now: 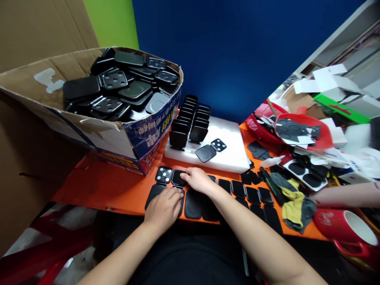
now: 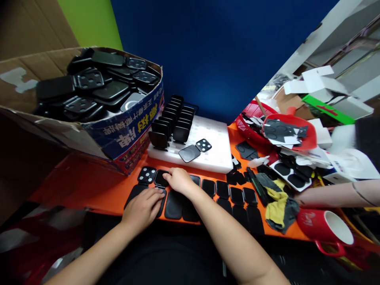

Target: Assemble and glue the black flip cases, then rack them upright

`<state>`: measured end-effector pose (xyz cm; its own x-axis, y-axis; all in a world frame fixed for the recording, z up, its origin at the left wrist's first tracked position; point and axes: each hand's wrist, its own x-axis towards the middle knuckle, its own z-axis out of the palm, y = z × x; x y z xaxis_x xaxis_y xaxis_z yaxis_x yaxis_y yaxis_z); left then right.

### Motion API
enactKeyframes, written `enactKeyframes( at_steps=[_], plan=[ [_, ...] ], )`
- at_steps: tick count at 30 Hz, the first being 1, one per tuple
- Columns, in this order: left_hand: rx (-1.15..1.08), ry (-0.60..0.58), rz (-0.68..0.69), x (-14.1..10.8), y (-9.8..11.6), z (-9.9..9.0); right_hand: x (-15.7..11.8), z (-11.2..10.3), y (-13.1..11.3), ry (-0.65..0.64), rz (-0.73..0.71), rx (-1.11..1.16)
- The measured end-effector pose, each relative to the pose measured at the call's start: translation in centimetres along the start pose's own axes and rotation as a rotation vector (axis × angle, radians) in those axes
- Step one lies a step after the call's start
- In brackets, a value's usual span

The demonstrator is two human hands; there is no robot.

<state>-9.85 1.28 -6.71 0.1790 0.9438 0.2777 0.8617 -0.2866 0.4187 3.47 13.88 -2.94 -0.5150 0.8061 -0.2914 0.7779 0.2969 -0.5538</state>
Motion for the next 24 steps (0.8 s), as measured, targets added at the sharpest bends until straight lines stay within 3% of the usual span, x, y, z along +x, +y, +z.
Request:
enactKeyframes(
  at_steps=[7, 13, 24],
  plan=[
    [-0.004, 0.003, -0.005, -0.05, 0.05, -0.02, 0.44, -0.37, 0.25, -0.048, -0.042, -0.003],
    [-0.006, 0.006, -0.003, -0.05, 0.02, 0.14, -0.11, -0.40, -0.04, -0.008, -0.083, -0.023],
    [0.001, 0.013, 0.006, -0.06, 0.04, -0.02, 0.42, -0.48, -0.50, -0.052, 0.005, -0.097]
  ],
)
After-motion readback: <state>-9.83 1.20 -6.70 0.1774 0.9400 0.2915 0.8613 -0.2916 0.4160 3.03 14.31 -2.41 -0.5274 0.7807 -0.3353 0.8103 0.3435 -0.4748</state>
